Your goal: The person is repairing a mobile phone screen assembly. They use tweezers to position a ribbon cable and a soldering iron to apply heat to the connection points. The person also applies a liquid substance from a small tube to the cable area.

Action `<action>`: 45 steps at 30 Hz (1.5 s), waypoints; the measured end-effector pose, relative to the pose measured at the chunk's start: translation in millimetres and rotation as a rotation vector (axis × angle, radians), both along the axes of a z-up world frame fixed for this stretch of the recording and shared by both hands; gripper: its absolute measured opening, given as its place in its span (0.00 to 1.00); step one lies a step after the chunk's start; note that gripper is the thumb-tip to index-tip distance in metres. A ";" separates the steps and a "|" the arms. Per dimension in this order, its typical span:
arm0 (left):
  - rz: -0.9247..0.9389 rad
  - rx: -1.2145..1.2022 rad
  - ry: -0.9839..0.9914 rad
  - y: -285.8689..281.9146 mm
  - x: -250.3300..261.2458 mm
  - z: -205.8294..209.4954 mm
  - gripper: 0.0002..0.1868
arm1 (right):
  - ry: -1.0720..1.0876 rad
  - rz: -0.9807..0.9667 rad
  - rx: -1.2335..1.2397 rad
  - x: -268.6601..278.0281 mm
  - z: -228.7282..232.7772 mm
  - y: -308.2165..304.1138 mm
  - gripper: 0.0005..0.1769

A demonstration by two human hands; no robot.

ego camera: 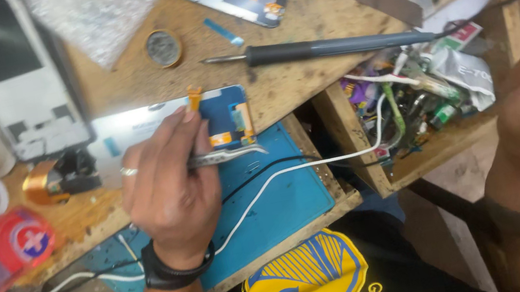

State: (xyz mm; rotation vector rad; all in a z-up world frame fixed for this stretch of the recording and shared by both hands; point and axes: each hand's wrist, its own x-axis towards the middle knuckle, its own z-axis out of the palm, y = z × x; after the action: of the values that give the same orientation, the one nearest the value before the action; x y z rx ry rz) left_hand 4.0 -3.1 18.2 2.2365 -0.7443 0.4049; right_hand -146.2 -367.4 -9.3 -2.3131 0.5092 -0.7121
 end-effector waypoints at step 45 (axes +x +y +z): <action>-0.007 0.099 -0.046 8.4 -6.9 -15.9 0.09 | 0.388 0.239 -0.578 -51.6 -14.2 -33.3 0.19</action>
State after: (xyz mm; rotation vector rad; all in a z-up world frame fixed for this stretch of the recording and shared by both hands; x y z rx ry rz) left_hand -3.0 5.3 2.3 2.3233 -0.8124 0.4252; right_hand -197.8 -400.7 -23.5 -3.0170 0.1936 -0.3128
